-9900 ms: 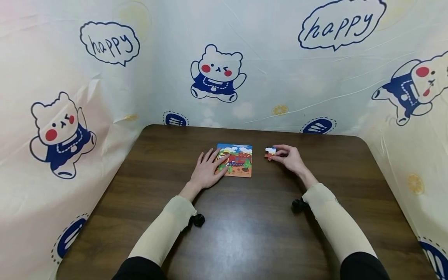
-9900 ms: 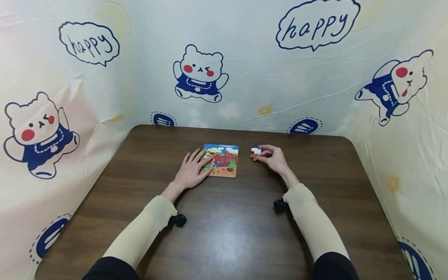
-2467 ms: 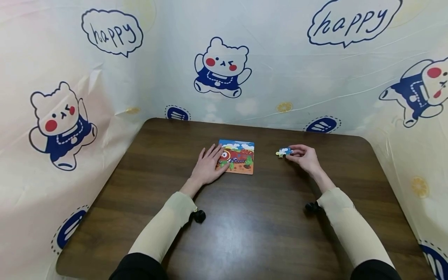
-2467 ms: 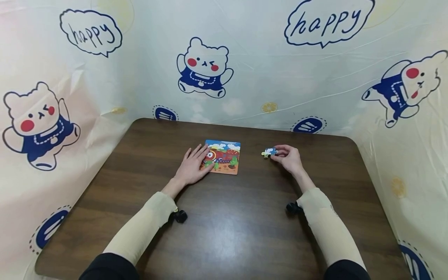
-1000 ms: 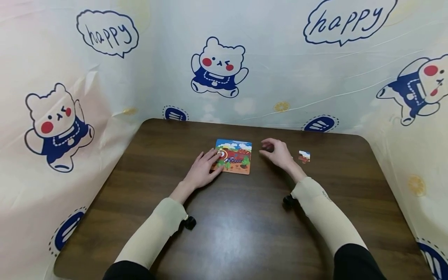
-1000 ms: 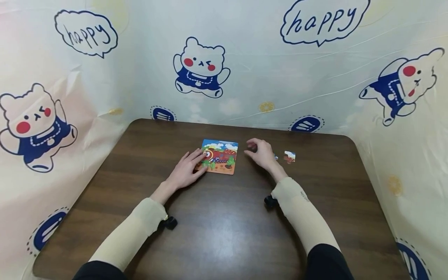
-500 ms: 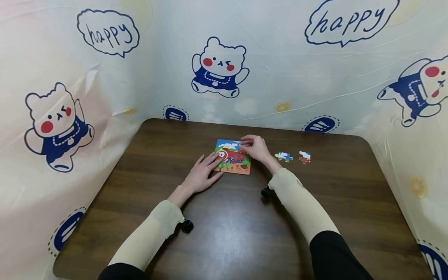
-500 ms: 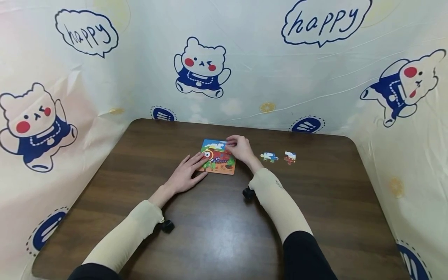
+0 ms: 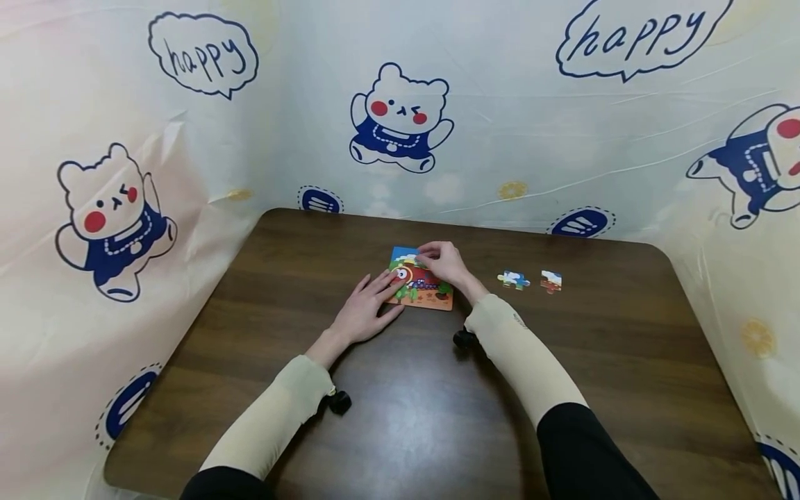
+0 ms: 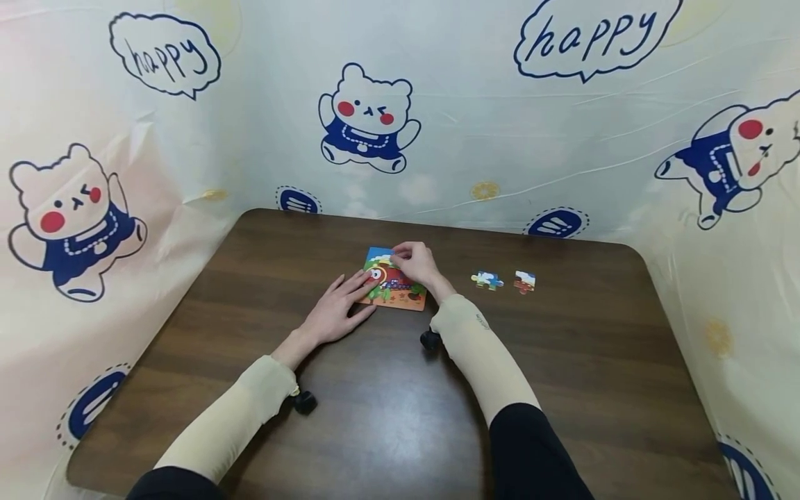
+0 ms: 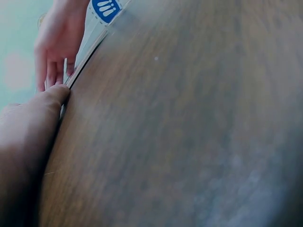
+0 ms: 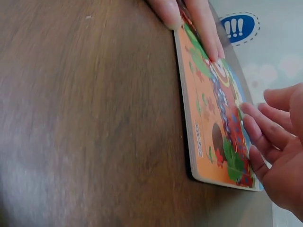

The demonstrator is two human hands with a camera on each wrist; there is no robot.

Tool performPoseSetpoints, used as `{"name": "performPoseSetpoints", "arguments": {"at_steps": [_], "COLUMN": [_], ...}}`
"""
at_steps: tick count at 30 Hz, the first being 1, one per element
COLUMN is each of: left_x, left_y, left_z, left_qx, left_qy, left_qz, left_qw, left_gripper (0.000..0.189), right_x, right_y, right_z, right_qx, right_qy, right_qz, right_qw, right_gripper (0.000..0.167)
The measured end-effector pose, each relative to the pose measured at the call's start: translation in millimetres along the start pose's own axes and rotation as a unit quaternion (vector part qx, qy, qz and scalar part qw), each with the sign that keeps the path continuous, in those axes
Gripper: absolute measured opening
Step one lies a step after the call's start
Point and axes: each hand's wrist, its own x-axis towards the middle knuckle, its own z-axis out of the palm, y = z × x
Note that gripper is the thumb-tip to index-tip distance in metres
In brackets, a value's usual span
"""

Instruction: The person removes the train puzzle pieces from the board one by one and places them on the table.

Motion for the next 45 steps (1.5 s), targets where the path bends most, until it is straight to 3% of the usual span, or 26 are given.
{"name": "performPoseSetpoints", "arguments": {"at_steps": [7, 15, 24, 30, 45], "left_x": [0.5, 0.5, 0.0, 0.7, 0.4], "left_y": [-0.9, 0.2, 0.8, 1.2, -0.5], "left_z": [1.1, 0.9, 3.1, 1.1, 1.7], "left_qx": [-0.003, -0.001, -0.003, -0.003, -0.001], "left_qy": [-0.002, -0.004, -0.01, -0.005, -0.008], "left_qz": [-0.002, -0.002, -0.005, -0.006, -0.007], "left_qw": [1.0, 1.0, 0.9999, 1.0, 0.9999], "left_gripper": [0.065, 0.065, 0.065, 0.064, 0.065], "right_x": [-0.4, 3.5, 1.9, 2.1, 1.0], "right_y": [-5, -6, -4, -3, -5], "right_z": [2, 9, 14, 17, 27], "right_qx": [0.036, 0.037, 0.062, 0.049, 0.028], "right_qy": [-0.023, -0.035, -0.015, 0.003, 0.064], "right_qz": [0.038, 0.051, 0.052, 0.032, 0.041], "right_qw": [0.9983, 0.9974, 0.9966, 0.9983, 0.9967], "right_gripper": [0.038, 0.042, 0.045, 0.044, 0.038]}}
